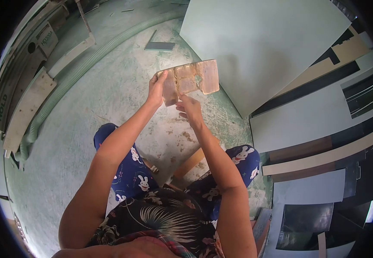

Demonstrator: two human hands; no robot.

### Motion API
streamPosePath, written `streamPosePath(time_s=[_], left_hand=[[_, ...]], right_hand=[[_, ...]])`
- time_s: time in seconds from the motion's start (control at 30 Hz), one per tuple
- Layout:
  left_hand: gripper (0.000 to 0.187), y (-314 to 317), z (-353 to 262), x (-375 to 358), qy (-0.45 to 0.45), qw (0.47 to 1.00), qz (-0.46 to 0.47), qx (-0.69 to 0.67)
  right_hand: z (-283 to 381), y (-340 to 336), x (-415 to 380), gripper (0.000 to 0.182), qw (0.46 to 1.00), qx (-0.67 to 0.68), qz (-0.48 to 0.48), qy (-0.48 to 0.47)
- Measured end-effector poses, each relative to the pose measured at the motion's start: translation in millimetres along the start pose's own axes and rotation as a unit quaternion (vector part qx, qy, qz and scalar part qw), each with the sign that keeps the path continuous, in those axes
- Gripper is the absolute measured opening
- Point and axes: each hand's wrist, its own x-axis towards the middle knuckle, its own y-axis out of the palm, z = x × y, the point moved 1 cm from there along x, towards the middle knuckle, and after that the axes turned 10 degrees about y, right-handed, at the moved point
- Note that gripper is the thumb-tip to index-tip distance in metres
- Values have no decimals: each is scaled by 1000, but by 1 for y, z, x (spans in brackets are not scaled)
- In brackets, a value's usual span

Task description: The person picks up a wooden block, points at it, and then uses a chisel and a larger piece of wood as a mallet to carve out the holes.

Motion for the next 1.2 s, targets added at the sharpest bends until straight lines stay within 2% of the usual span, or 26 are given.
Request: streamPosePath(time_s=[0.07, 0.17, 0.47, 0.67, 0.7, 0.87, 0.97, 1.07, 1.2], left_hand=[[24, 7, 1, -10, 16, 998, 31, 46], [26, 17, -2, -22, 67, 986, 94, 119], [24, 20, -8, -22, 40, 990, 106, 83], [25, 15, -11, -18, 77, 981, 121, 132], [25, 16, -12, -19, 90, 975, 130, 155], [25, 20, -15, -24, 132, 956, 151, 215], [26, 20, -18, -25, 126, 952, 163, 225], [24, 26, -25, -32, 128, 937, 202, 256], [24, 21, -14, -31, 108, 946, 193, 236]], right_hand=[[-4, -1, 3, 65, 998, 50, 16, 32], [-4, -2, 3, 66, 996, 82, 35, 15], [-9, -7, 5, 53, 995, 87, 53, -6], [-19, -3, 12, 44, 996, -19, -13, -90], [-17, -3, 10, 42, 990, -70, -31, -115], [3, -11, -9, 38, 917, -299, -148, -216], [7, -9, -10, 37, 944, -224, -165, -179], [6, -15, -5, 38, 949, -225, -166, -148], [6, -14, -8, 41, 919, -296, -210, -153]])
